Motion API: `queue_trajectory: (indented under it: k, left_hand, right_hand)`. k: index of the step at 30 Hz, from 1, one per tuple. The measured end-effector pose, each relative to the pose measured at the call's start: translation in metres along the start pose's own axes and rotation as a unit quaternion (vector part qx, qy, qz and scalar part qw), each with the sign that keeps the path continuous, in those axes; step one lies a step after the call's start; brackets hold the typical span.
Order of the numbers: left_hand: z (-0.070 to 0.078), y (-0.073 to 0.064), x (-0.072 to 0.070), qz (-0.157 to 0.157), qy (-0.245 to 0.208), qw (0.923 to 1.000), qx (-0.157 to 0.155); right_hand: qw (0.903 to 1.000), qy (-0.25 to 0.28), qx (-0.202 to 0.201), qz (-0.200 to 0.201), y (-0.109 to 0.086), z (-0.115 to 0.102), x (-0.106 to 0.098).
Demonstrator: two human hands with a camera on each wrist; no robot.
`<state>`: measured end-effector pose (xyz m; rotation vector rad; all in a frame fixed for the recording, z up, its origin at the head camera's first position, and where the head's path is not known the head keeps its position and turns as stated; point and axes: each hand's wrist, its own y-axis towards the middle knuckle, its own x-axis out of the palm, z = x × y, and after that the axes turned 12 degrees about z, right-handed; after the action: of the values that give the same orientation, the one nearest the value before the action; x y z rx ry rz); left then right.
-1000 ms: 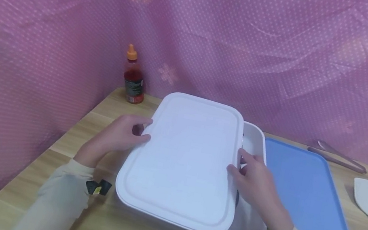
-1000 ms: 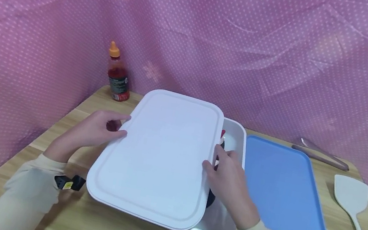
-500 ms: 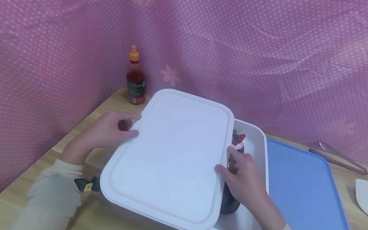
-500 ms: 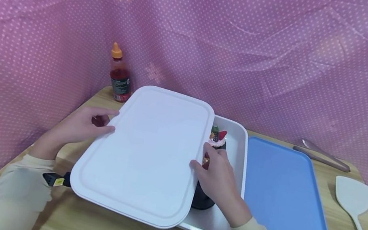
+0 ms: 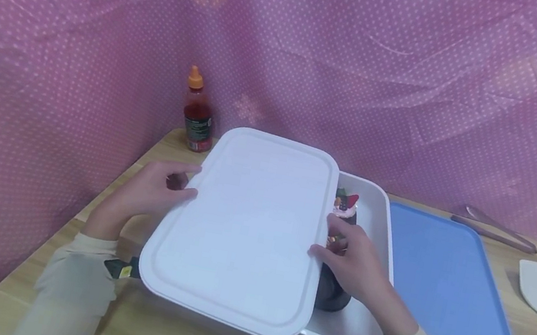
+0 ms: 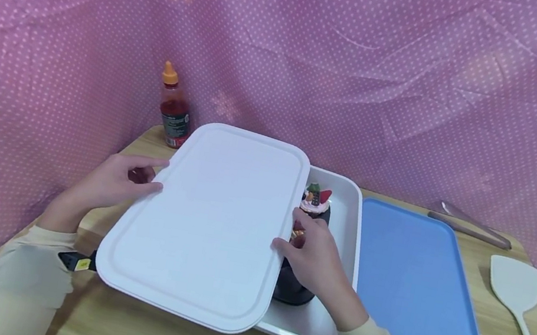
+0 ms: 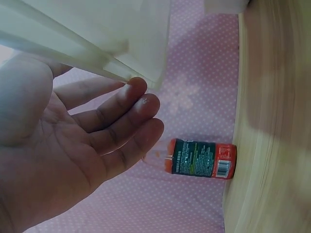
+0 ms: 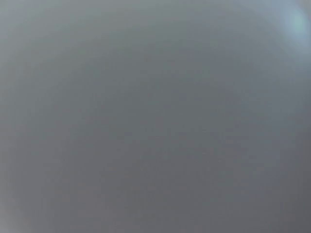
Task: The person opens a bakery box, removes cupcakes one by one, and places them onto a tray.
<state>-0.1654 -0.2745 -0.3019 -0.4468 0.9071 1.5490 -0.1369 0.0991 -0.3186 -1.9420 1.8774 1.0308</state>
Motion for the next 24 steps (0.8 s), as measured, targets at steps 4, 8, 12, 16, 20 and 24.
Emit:
queue_trajectory:
  k: [4, 8, 12, 16, 20, 24]
  left_hand:
    - [-0.003, -0.001, -0.003, -0.009, 0.003, 0.9999, 0.008]
    - [-0.005, -0.002, -0.007, -0.023, 0.007, 0.9997, 0.011]
    - [-0.007, -0.003, -0.008, -0.023, 0.004, 0.9994, 0.024]
    - [-0.009, -0.003, -0.011, -0.017, -0.002, 0.9993, 0.033]
    - [-0.011, -0.005, -0.013, -0.016, -0.003, 0.9995, 0.026]
    - [-0.014, -0.008, -0.017, -0.013, 0.001, 0.9998, 0.014]
  right_hand:
    - [0.9996, 0.027, 0.004, 0.001, -0.003, -0.002, -0.003]
    - [0.9987, 0.04, 0.03, 0.004, -0.008, -0.006, -0.005]
    - [0.9959, 0.055, 0.07, 0.016, -0.012, -0.013, -0.007]
    - [0.9898, 0.077, 0.113, 0.039, -0.015, -0.019, -0.005]
    - [0.9816, 0.104, 0.148, 0.062, -0.018, -0.024, 0.001]
    - [0.9721, 0.134, 0.178, 0.074, -0.019, -0.027, 0.009]
